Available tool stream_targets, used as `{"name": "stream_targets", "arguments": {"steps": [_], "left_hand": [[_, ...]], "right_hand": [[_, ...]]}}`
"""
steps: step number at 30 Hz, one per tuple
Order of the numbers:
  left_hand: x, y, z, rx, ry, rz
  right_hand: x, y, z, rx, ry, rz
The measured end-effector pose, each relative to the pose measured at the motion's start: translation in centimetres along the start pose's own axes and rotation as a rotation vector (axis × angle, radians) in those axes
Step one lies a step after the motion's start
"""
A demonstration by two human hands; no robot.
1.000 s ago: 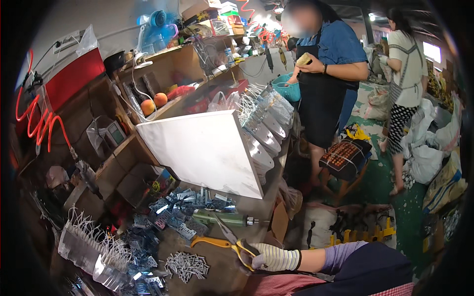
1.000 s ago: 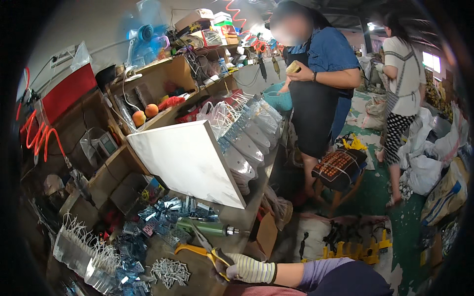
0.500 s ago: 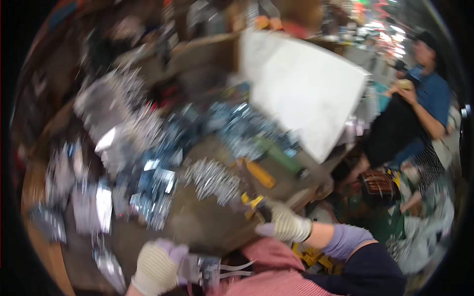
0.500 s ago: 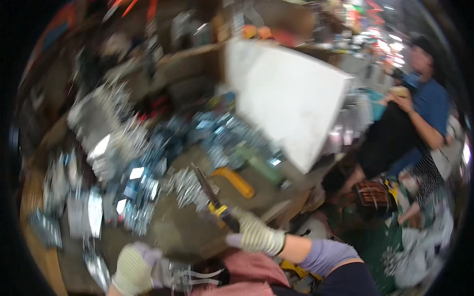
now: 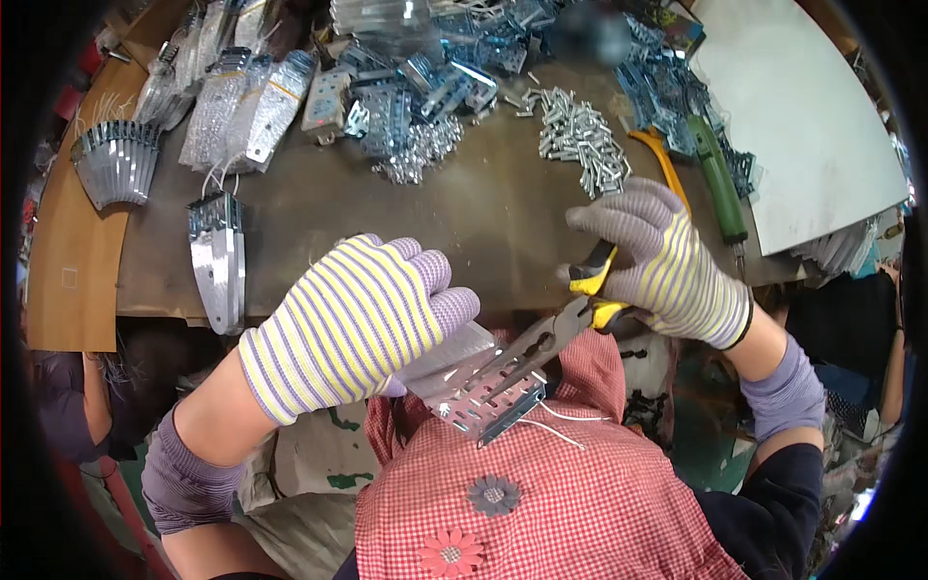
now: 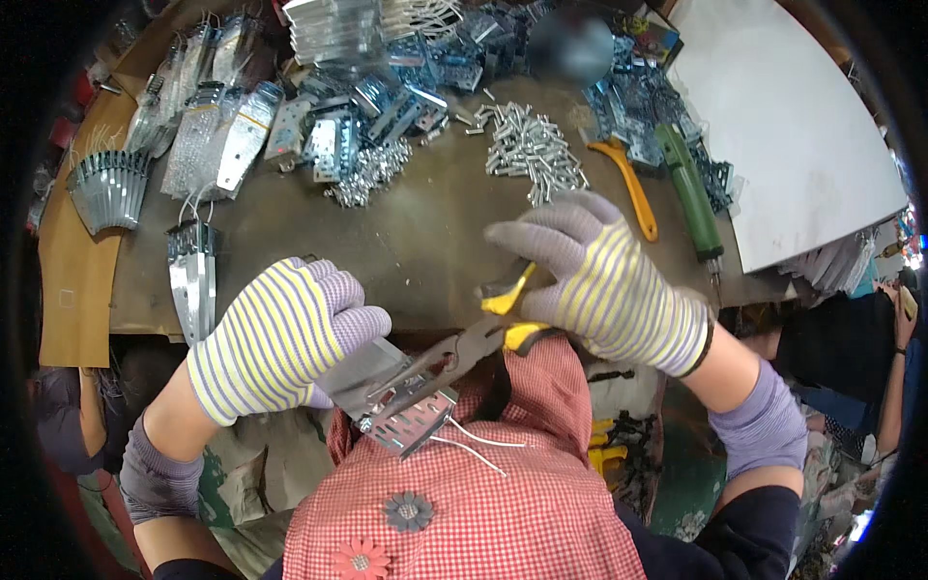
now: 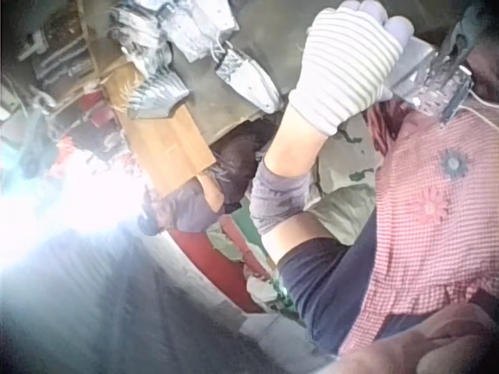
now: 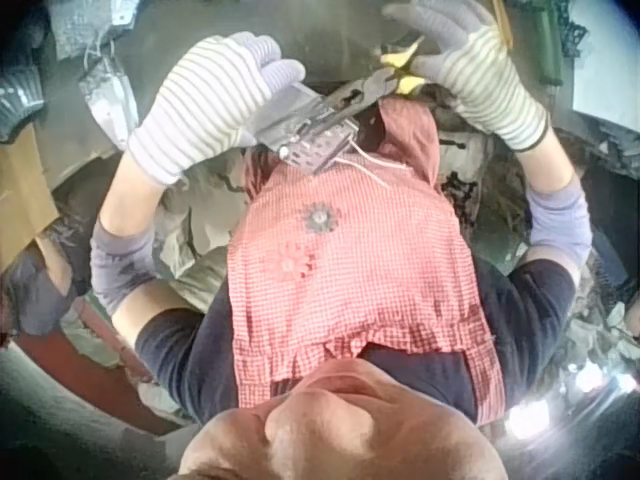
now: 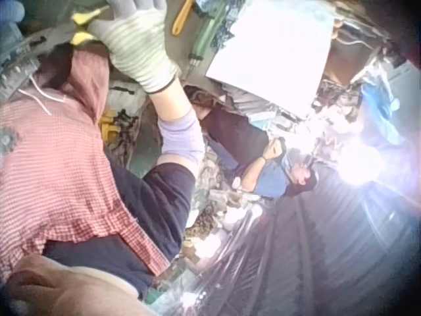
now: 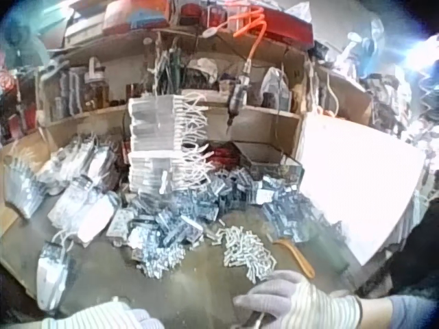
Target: The person assembles metal components by aligning brackets and heating plates by hand, inserting screws, and tightening them using an electric screwdriver and pliers. The person then stacks the finished assemblies on the workbench.
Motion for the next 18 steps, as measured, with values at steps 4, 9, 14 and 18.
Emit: {"name": "stream_targets", "arguments": {"steps": [4, 9, 14, 18], "left_hand": [[-0.6, -1.0, 0.4, 0.019, -0.037, -0.032], [-1.2, -2.0, 1.0, 0.060, -0.115, -0.019], [-2.0, -2.8, 1.1, 0.093, -0.116, -0.059], [-0.7, -3.9, 2.1, 0.077, -0.157, -0.110]], "right_hand": [[0.3, 0.2, 0.9, 0.013, 0.043, -0.015], [-0.2, 0.5, 1.9, 0.103, 0.191, -0.060], [-0.2, -0.2, 2.6, 0.169, 0.306, -0.031], [-0.8, -1.3, 2.5, 0.195, 0.270, -0.003]]}}
Point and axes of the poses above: each hand's wrist, its own z-axis towards the middle knuckle, its own y-axis out of the back of the hand, x = y × z, the point moved 1 cm from there along z, towards the middle knuckle, and after that the axes turned 5 degrees about x, right-handed, at the moved point
